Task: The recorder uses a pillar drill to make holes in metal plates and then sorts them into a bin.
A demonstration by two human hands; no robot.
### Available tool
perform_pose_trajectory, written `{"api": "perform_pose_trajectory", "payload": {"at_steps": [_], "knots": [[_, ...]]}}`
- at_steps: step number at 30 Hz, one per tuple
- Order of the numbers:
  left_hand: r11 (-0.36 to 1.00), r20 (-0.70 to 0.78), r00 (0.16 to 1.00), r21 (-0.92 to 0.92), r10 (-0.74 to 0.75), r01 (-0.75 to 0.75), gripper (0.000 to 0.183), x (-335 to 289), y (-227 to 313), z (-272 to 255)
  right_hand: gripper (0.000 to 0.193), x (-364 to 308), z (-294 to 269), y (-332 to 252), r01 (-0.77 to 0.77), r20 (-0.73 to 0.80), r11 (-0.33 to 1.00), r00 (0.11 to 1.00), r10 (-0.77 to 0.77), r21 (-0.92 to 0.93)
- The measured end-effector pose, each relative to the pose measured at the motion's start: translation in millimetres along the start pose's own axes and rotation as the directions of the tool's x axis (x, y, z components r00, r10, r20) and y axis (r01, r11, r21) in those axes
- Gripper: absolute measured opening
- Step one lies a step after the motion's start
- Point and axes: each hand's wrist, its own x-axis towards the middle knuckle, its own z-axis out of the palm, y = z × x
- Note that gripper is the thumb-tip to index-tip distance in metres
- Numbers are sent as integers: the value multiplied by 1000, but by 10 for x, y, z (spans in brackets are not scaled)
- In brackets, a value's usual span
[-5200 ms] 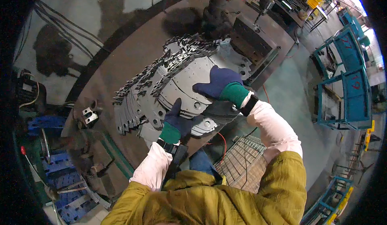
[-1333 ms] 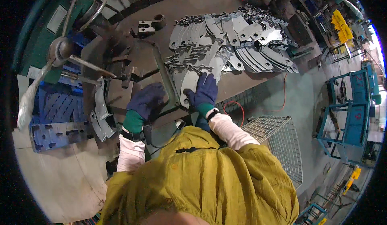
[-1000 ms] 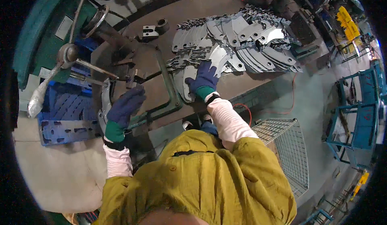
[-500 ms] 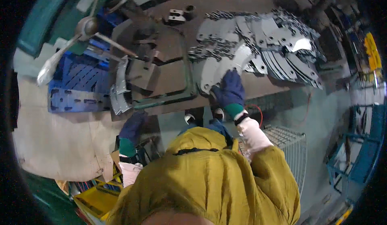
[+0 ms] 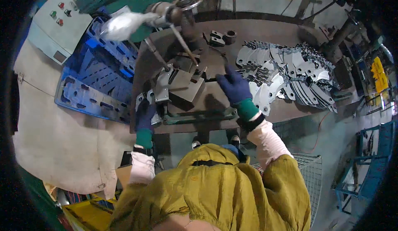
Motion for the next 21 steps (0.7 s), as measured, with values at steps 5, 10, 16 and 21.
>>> {"api": "perform_pose_trajectory", "payload": {"at_steps": [5,10,16,21], "knots": [[883,327,938,-466,113,56,50,335,-298,40,74,-47,324,-294,-15,64,958,997,35,-286],[873,423,886,-485,190,44,41,432,-432,112,88,-561,90,504,-252,-360,762,933,27,-596],[779,498,857,-587,134,220,29,469,-345,322,99,-944,66,480,-548,-266,502,807,527,-669],[875,405,879,-484,252,-28,31,428,-278,368,100,-878,136,904,-618,-450,494,785,426,-612]]}}
